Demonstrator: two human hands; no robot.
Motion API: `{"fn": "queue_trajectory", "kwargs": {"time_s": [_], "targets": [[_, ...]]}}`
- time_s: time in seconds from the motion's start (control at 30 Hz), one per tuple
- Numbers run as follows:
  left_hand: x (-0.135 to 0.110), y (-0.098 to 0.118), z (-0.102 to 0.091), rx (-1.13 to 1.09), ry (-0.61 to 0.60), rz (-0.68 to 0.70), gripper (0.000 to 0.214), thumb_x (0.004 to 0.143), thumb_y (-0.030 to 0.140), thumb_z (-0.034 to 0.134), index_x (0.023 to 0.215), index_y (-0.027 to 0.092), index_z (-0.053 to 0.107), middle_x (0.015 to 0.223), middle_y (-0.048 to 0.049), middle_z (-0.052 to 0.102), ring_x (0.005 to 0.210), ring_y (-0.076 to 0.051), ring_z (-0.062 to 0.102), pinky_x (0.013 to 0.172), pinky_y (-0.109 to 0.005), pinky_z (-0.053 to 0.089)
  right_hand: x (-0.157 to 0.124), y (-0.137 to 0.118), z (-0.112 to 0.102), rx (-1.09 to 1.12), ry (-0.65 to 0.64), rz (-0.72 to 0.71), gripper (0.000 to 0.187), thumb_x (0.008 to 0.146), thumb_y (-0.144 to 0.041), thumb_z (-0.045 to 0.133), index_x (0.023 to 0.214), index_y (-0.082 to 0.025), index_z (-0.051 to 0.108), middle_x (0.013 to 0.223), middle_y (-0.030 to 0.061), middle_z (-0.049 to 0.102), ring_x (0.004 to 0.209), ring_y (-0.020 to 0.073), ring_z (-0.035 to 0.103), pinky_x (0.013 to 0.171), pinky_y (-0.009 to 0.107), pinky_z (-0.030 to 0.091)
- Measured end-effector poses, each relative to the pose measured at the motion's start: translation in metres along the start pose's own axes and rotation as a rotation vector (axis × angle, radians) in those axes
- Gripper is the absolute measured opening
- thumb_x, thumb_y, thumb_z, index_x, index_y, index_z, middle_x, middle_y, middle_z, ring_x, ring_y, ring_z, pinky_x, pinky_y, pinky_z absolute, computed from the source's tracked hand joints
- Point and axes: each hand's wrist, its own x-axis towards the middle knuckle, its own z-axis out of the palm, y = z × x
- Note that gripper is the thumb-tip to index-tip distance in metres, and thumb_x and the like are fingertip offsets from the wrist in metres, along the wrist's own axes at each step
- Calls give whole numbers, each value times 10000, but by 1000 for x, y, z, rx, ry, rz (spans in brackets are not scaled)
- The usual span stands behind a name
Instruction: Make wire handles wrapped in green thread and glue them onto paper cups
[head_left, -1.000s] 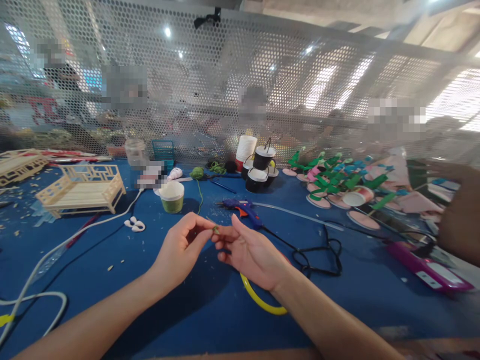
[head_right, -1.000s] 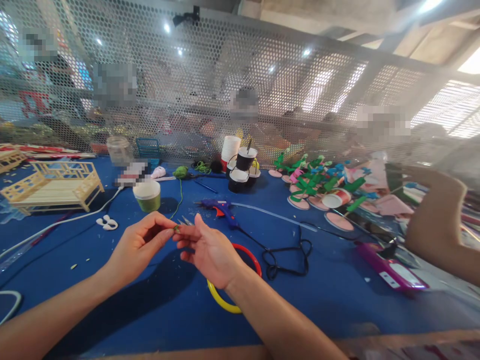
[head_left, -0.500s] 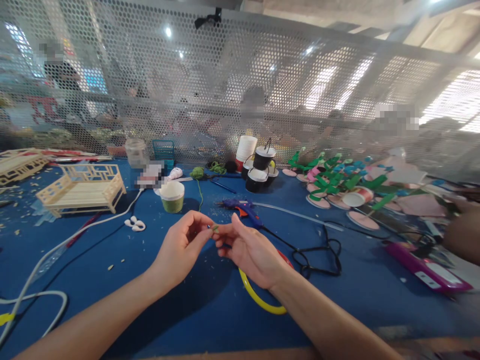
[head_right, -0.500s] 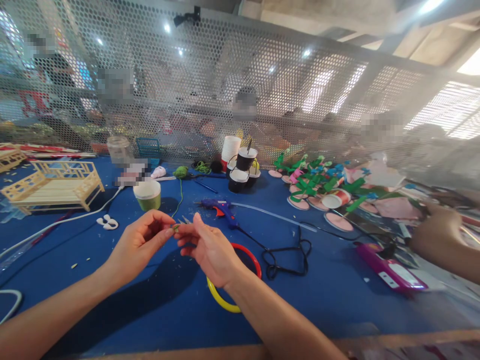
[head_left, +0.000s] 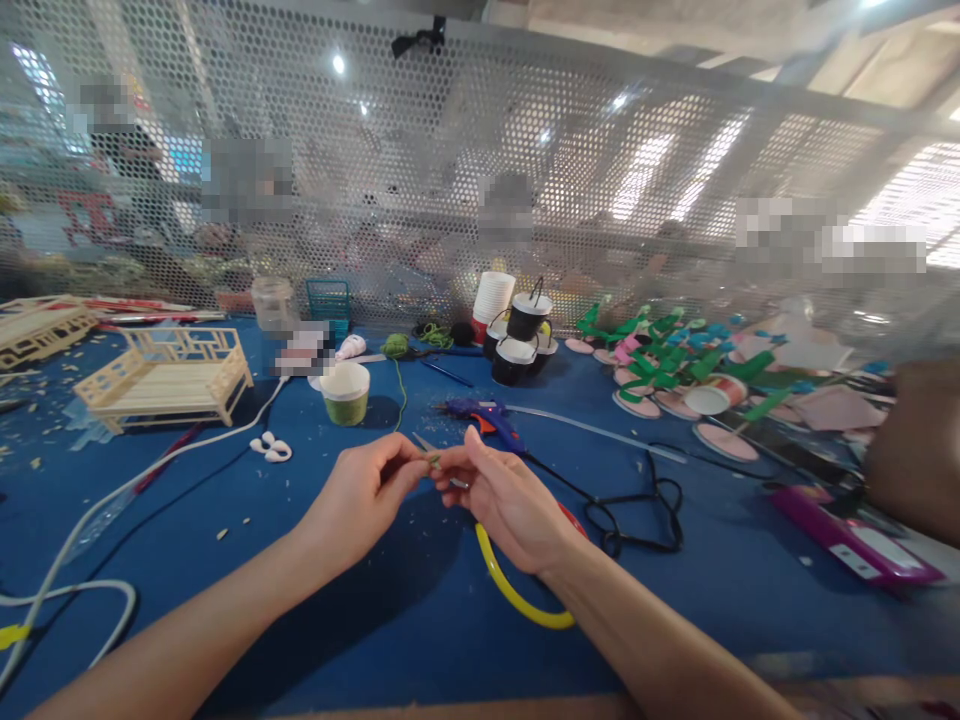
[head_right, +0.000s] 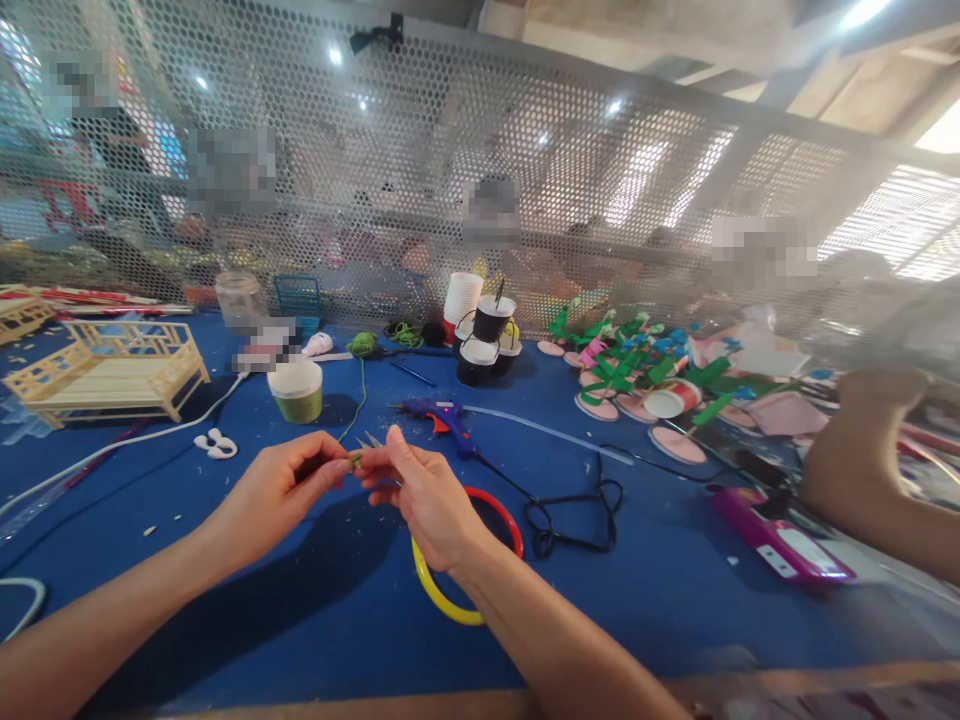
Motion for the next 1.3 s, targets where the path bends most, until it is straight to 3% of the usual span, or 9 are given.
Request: {"fn": "queue_trajectory", "kwargs": {"time_s": [0.43, 1.1, 1.3], "targets": [[4, 6, -7, -296, -99, -102, 189, 742, 296, 489, 633, 167, 573, 521, 36, 499, 471, -88, 395, 419, -187, 283, -1, -3, 0, -39, -7, -22, 401, 661, -537, 552, 624, -155, 667, 634, 27, 581, 617, 114, 477, 583, 264, 340], [3, 6, -8, -278, -105, -144, 155, 719, 284, 511, 619, 167, 533, 442, 69, 356, 410, -68, 283, 392, -185, 225, -1, -3, 0, -66, -22, -44, 442, 663, -574, 517, 635, -165, 682, 603, 21, 559, 609, 112, 462, 574, 261, 331], [3, 5, -7, -243, -67, -114, 150, 707, 275, 526, 610, 163, 549, 460, 57, 404, 439, -77, 343, 409, -185, 257, -1, -2, -1, -68, -28, -59, 444, 669, -573, 513, 653, -165, 686, 606, 24, 555, 615, 116, 458, 573, 262, 330]]}}
